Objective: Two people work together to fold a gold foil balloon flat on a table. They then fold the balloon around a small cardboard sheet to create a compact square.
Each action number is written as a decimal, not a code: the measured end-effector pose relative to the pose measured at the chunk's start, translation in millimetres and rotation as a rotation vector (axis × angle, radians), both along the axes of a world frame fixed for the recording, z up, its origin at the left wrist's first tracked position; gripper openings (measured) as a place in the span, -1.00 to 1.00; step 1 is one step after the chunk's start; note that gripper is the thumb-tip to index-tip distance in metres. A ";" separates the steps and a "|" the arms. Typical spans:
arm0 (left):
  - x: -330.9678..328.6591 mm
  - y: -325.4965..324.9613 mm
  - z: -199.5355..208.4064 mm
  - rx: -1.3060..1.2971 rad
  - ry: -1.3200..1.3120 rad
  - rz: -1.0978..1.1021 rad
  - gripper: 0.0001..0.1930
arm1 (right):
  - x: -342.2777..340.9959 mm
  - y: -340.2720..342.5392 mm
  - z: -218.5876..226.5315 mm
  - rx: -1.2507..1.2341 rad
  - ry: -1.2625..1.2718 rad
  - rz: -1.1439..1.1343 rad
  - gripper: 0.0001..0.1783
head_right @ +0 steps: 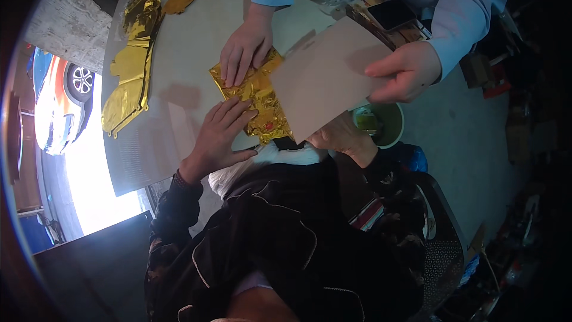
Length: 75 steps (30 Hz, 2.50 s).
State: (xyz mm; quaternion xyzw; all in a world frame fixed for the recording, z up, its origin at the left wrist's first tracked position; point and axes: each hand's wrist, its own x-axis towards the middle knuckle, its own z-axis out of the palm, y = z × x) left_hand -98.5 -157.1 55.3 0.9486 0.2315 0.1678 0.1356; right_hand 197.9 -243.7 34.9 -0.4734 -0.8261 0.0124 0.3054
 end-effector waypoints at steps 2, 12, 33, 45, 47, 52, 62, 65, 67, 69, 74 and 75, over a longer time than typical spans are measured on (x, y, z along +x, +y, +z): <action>2.6 -1.6 1.3 0.018 0.024 0.021 -0.20 | -8.0 0.3 0.8 0.027 0.075 0.013 -0.69; 23.6 -21.3 -2.1 0.082 -0.020 0.125 -0.33 | -20.2 3.4 -1.7 0.080 0.135 -0.004 -0.61; 37.5 -49.7 -21.4 0.197 -0.289 0.238 -0.50 | -21.3 -2.3 -12.9 0.194 0.165 -0.061 -0.80; 56.3 -32.6 -11.2 0.106 -0.260 0.292 -0.52 | -20.1 10.8 2.3 0.027 0.328 -0.035 -0.83; 54.5 -31.2 -18.3 0.193 -0.280 0.289 -0.64 | -18.6 9.9 1.3 0.038 0.315 -0.023 -0.80; 53.7 -32.2 -21.2 0.238 -0.358 0.302 -0.68 | -7.7 4.6 9.6 0.100 0.294 -0.024 -0.64; 54.2 -32.2 -25.6 0.288 -0.364 0.356 -0.78 | 21.9 -0.9 5.2 0.049 0.077 -0.241 -0.48; 55.5 -32.8 -24.9 0.266 -0.374 0.357 -0.77 | 25.1 5.7 6.4 0.042 0.009 -0.257 -0.49; 58.5 -31.2 -24.5 0.249 -0.388 0.333 -0.77 | 33.9 9.5 4.8 0.032 0.011 -0.272 -0.48; 55.0 -32.3 -25.0 0.242 -0.378 0.340 -0.76 | 42.8 22.3 -8.9 -0.265 0.390 0.020 -0.30; 53.3 -31.6 -27.8 0.186 -0.425 0.358 -0.74 | 45.7 51.6 -11.5 -0.982 1.253 0.387 -0.26; 54.2 -30.6 -27.1 0.186 -0.427 0.359 -0.74 | 46.5 54.8 -9.8 -1.029 1.225 0.392 -0.30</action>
